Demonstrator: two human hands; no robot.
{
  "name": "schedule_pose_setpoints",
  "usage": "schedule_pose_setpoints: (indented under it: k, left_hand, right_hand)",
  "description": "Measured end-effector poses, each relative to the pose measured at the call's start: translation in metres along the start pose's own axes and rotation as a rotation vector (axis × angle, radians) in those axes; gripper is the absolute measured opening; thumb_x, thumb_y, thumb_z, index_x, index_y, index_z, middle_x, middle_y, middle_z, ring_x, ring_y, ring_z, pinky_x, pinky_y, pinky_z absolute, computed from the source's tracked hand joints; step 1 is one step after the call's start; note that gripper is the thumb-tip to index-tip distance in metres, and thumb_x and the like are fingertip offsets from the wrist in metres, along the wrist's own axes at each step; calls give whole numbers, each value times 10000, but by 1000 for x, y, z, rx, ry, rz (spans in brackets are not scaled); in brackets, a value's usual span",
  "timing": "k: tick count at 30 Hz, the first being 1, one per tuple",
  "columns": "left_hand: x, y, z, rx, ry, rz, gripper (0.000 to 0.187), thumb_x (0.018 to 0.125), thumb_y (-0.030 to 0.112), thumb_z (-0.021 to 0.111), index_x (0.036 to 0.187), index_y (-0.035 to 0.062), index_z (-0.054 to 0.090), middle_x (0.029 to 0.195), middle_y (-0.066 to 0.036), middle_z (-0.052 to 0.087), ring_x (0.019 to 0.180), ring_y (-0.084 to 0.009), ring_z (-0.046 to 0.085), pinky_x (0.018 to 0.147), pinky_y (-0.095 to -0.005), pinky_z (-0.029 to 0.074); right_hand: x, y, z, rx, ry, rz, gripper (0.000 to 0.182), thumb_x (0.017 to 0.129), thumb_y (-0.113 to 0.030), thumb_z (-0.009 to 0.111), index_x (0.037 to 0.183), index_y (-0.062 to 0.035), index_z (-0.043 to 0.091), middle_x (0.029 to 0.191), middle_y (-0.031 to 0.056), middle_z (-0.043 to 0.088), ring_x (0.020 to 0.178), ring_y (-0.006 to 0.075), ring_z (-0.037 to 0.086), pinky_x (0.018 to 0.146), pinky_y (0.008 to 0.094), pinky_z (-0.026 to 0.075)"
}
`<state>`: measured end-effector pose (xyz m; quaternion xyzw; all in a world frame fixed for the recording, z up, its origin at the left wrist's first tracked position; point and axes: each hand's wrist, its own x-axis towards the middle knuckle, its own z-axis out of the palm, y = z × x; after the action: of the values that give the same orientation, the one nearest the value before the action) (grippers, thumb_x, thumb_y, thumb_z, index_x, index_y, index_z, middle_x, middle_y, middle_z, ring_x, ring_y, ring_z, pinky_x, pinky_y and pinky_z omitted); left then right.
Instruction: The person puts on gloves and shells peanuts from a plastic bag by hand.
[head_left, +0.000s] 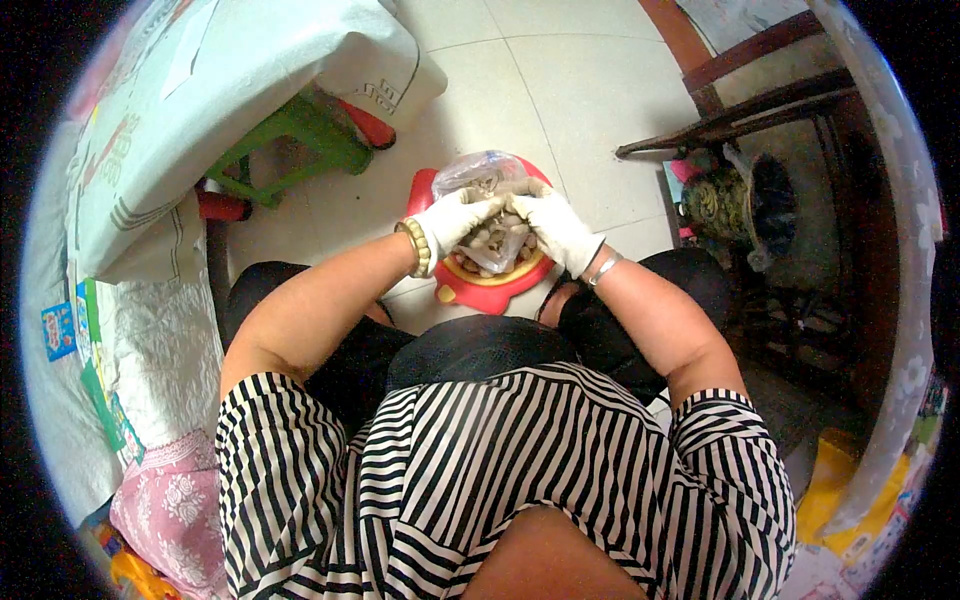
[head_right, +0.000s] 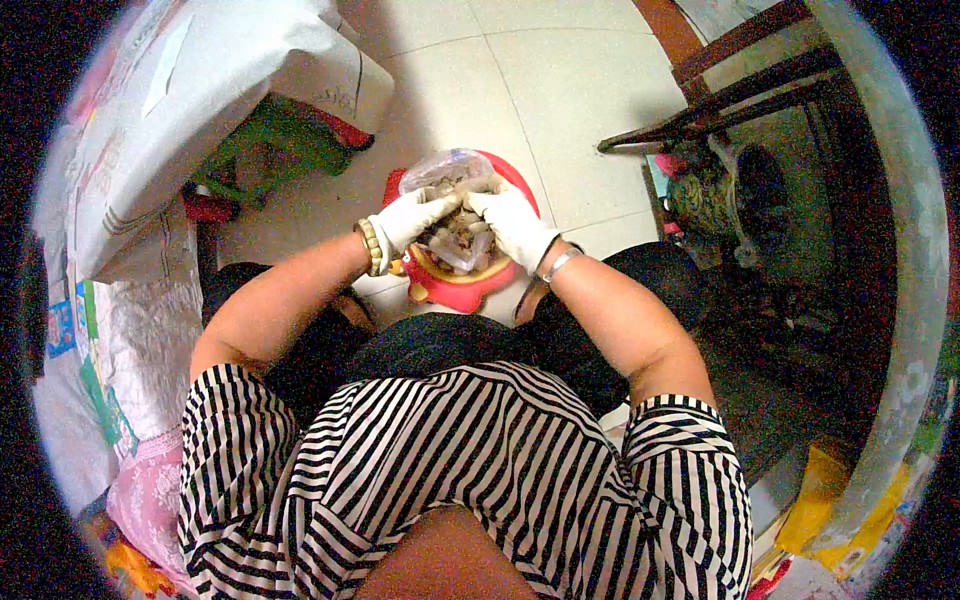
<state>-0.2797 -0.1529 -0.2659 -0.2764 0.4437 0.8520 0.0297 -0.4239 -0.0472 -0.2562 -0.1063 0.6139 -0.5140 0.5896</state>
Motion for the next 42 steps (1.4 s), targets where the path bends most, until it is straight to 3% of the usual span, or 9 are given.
schedule_pose_setpoints:
  k: [3, 14, 18, 21, 23, 27, 31, 33, 42]
  left_hand:
    - [-1, -7, -1, 90, 22, 20, 314, 891, 255, 586, 1126, 48, 578, 1031, -47, 625, 896, -129, 588, 790, -277, 484]
    - [16, -32, -17, 337, 24, 202, 367, 885, 233, 567, 1181, 22, 516, 1044, -86, 612, 948, -141, 569, 823, -278, 467]
    - [27, -45, -25, 385, 7, 119, 357, 889, 227, 541, 1195, 44, 511, 1038, -90, 610, 938, -156, 582, 794, -279, 479]
    - [28, -50, -25, 347, -11, 59, 330, 912, 147, 529, 1224, 47, 491, 1100, -20, 580, 990, -106, 531, 903, -278, 433]
    - [23, -49, -22, 401, -48, 224, 346, 919, 138, 508, 1252, 52, 469, 1135, -21, 564, 1020, -103, 522, 917, -274, 424]
    - [6, -29, -8, 213, -58, 94, 343, 923, 127, 489, 1256, 50, 464, 1158, -28, 553, 1044, -107, 515, 923, -274, 423]
    - [13, -31, -17, 246, -24, 188, 353, 893, 161, 514, 1218, 25, 489, 1092, -80, 593, 981, -154, 561, 841, -296, 470]
    - [8, -22, -13, 307, 20, 167, 317, 896, 104, 527, 1203, 32, 496, 1099, -45, 574, 990, -127, 538, 898, -288, 445]
    - [15, -28, -13, 479, 110, 146, 379, 830, 165, 632, 1162, 19, 521, 1032, -104, 621, 948, -155, 581, 810, -287, 476]
  right_hand:
    - [-1, 4, 1, -138, -87, -31, 197, 885, -72, 491, 1074, -22, 515, 890, 50, 597, 705, 131, 589, 572, 251, 519]
    - [-3, -7, 0, -161, -207, -11, 135, 907, -101, 482, 1017, -47, 537, 843, 29, 584, 666, 100, 556, 549, 227, 491]
    - [-6, -7, 3, -221, -180, -11, 149, 926, -99, 467, 1054, -61, 534, 824, 15, 590, 597, 56, 537, 498, 186, 454]
    - [-6, -7, 1, -223, -231, 7, 155, 927, -98, 458, 1059, -66, 534, 816, 6, 588, 599, 46, 529, 490, 178, 435]
    - [-5, -5, -4, -189, -252, 12, 166, 929, -93, 457, 1074, -59, 530, 847, 20, 597, 634, 61, 551, 508, 187, 456]
    - [-3, 1, -3, 32, -241, 35, 207, 932, -80, 461, 1128, -32, 511, 964, 75, 611, 775, 127, 613, 606, 233, 528]
    - [2, 4, -3, 164, -246, 49, 188, 947, -130, 448, 1095, -55, 535, 915, 38, 622, 706, 103, 609, 593, 216, 513]
    - [1, 0, -3, 200, -244, 71, 223, 933, -85, 468, 1143, -18, 498, 1010, 99, 605, 839, 164, 621, 700, 275, 547]
    - [-2, 0, 0, -123, -254, 11, 232, 913, -168, 555, 1094, -28, 513, 929, 50, 592, 737, 114, 593, 609, 222, 514]
